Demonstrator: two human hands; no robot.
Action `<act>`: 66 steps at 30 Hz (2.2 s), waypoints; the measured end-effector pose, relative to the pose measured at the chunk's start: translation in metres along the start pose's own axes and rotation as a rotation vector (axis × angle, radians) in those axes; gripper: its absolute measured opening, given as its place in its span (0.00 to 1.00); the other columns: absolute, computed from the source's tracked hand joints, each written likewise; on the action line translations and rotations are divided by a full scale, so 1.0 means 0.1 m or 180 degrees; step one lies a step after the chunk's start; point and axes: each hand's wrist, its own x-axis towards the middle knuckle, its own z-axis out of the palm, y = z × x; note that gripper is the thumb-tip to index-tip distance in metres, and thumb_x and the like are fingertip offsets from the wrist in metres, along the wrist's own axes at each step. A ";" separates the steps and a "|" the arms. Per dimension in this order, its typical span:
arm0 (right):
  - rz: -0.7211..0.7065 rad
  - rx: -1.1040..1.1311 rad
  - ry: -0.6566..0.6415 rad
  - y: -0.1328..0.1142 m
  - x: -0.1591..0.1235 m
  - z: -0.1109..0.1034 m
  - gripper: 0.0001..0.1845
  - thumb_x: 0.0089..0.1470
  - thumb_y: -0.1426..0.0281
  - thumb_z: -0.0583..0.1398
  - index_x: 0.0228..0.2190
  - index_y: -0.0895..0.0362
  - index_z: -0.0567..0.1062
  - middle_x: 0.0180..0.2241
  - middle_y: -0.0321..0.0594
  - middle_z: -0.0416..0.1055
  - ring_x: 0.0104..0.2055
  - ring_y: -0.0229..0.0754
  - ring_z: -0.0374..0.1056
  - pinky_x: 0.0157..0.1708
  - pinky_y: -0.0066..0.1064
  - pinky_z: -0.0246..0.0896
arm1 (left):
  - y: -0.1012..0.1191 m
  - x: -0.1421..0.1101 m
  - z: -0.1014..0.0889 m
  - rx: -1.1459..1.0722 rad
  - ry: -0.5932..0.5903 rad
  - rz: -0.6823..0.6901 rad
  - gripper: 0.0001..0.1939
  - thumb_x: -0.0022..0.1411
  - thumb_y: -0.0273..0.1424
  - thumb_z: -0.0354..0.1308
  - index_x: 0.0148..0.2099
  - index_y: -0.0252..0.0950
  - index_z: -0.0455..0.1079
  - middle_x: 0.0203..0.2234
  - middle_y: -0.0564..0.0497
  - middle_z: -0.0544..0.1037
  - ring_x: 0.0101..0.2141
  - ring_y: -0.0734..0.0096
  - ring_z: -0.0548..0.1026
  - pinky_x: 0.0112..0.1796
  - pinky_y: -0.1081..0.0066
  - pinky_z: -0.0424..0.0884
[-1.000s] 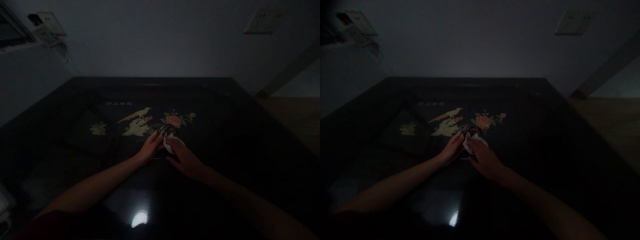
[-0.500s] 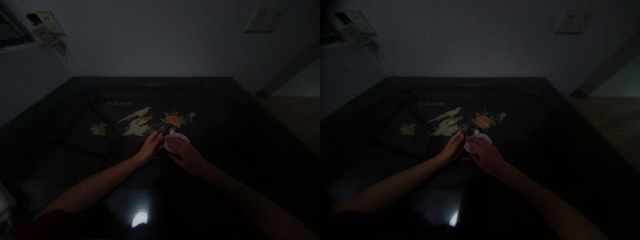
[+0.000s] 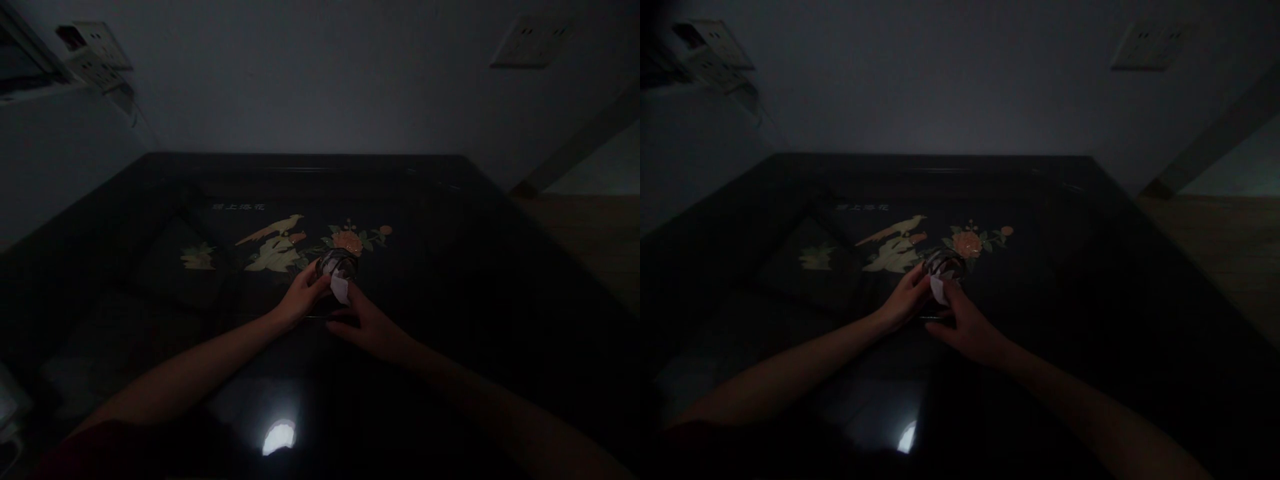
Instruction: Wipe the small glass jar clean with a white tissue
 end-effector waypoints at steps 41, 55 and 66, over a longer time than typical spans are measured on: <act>-0.0388 -0.1084 0.0325 -0.24 0.07 -0.44 0.13 0.58 0.69 0.54 0.43 0.59 0.74 0.38 0.45 0.76 0.44 0.47 0.72 0.45 0.39 0.67 | -0.06 -0.01 -0.08 0.0439 -0.0479 -0.0209 0.25 0.46 0.39 0.69 0.45 0.32 0.72 0.37 0.44 0.79 0.41 0.58 0.76 0.47 0.61 0.66; -0.1100 -0.3202 -0.0144 -0.18 0.06 -0.43 0.21 0.58 0.79 0.51 0.52 0.61 0.68 0.51 0.49 0.70 0.55 0.48 0.64 0.50 0.43 0.66 | -0.01 -0.02 0.00 -0.0375 -0.0359 -0.0157 0.25 0.48 0.45 0.66 0.43 0.32 0.73 0.39 0.43 0.78 0.46 0.55 0.73 0.48 0.59 0.66; -0.0417 -0.1822 0.0256 -0.18 0.05 -0.28 0.12 0.55 0.71 0.56 0.41 0.61 0.74 0.40 0.50 0.76 0.43 0.49 0.72 0.44 0.43 0.67 | -0.02 -0.03 -0.01 -0.0148 -0.0250 -0.0167 0.24 0.48 0.44 0.67 0.44 0.35 0.72 0.42 0.45 0.78 0.46 0.59 0.73 0.50 0.63 0.64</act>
